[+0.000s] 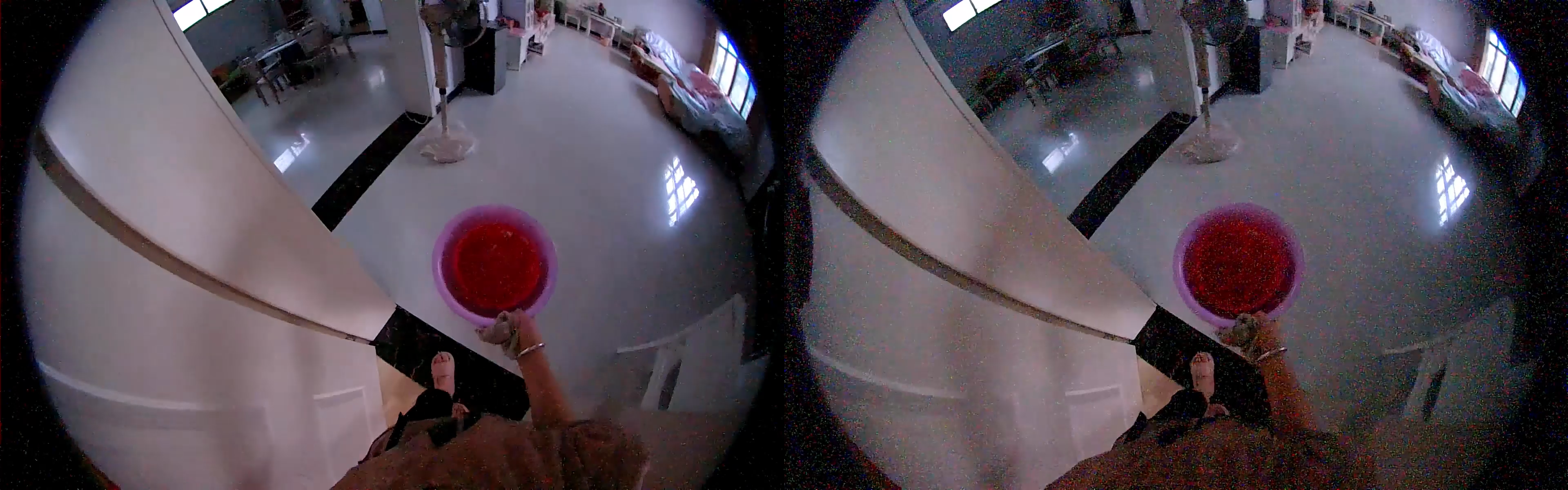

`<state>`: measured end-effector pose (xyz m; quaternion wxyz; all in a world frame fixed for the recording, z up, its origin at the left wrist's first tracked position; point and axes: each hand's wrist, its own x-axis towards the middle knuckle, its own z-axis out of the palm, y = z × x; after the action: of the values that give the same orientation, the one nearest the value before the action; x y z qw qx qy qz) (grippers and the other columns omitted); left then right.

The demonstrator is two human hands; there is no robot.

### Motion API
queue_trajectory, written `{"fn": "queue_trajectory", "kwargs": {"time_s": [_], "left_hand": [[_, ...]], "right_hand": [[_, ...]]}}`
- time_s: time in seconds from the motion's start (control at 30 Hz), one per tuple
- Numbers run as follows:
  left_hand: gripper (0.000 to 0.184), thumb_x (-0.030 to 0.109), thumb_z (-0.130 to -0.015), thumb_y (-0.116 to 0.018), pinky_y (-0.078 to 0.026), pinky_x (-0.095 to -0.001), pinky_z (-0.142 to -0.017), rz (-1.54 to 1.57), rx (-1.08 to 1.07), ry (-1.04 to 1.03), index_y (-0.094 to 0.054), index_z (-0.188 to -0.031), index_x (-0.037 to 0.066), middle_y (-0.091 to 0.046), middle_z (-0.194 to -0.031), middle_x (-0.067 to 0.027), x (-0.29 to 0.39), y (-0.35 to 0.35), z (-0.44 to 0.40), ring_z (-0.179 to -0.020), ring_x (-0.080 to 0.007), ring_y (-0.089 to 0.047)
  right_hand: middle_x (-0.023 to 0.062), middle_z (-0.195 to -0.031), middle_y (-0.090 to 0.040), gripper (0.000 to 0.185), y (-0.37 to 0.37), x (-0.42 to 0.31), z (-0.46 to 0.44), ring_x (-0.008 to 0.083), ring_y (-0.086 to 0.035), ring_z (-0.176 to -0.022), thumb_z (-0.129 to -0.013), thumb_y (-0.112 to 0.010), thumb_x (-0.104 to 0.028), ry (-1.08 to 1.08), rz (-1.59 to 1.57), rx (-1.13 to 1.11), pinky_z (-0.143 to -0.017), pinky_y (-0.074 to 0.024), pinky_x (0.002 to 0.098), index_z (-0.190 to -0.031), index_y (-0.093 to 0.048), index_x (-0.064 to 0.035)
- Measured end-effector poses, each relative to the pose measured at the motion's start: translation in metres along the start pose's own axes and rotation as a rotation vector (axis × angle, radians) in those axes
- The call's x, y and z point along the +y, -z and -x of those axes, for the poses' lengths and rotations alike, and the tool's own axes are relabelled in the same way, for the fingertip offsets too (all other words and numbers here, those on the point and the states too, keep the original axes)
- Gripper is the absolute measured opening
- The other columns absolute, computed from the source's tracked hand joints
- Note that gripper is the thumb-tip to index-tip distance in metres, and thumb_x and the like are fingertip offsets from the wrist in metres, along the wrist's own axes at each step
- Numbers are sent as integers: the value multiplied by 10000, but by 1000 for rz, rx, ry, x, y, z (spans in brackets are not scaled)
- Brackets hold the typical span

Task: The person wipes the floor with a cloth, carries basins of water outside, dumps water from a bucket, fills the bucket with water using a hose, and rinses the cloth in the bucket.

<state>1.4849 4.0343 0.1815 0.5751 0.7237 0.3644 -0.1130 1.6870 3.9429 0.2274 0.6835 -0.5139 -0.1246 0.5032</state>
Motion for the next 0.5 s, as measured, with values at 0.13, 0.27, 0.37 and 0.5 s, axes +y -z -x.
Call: {"fn": "queue_trajectory", "kwargs": {"time_s": [0.13,0.27,0.37,0.5], "left_hand": [[390,193,-775,-496,-358,-329,-701,29,-22,21,-315,-1074,19,-339,-1025,-171,-5,28,-18,-872,-257,-402],[375,193,-776,-495,-360,-327,-685,68,-18,58,-322,-1058,18,-345,-1003,-167,-6,32,-21,-851,-253,-404],[363,192,-776,-495,-361,-326,-673,99,-21,83,-327,-1047,18,-350,-987,-164,0,38,-26,-835,-249,-406],[347,191,-777,-494,-363,-324,-657,138,13,114,-334,-1031,17,-357,-966,-159,-7,28,-41,-814,-244,-408]], "right_hand": [[18,-864,-549,318,-52,-52,-17,195,-513,-800,-738,-515,-402,70,-117,-19,-700,-424,316,-917,-529,-140],[96,-753,-532,258,-23,-45,-65,253,-539,-716,-755,-416,-300,425,955,-8,-627,-459,386,-774,-501,-57],[141,-731,-514,272,-14,-52,-98,308,-532,-708,-783,-352,-258,432,1100,-68,-627,-460,432,-721,-488,-31],[162,-742,-509,276,0,-51,-130,355,-520,-725,-780,-354,-260,346,1054,-47,-641,-456,453,-705,-490,-32]]}}
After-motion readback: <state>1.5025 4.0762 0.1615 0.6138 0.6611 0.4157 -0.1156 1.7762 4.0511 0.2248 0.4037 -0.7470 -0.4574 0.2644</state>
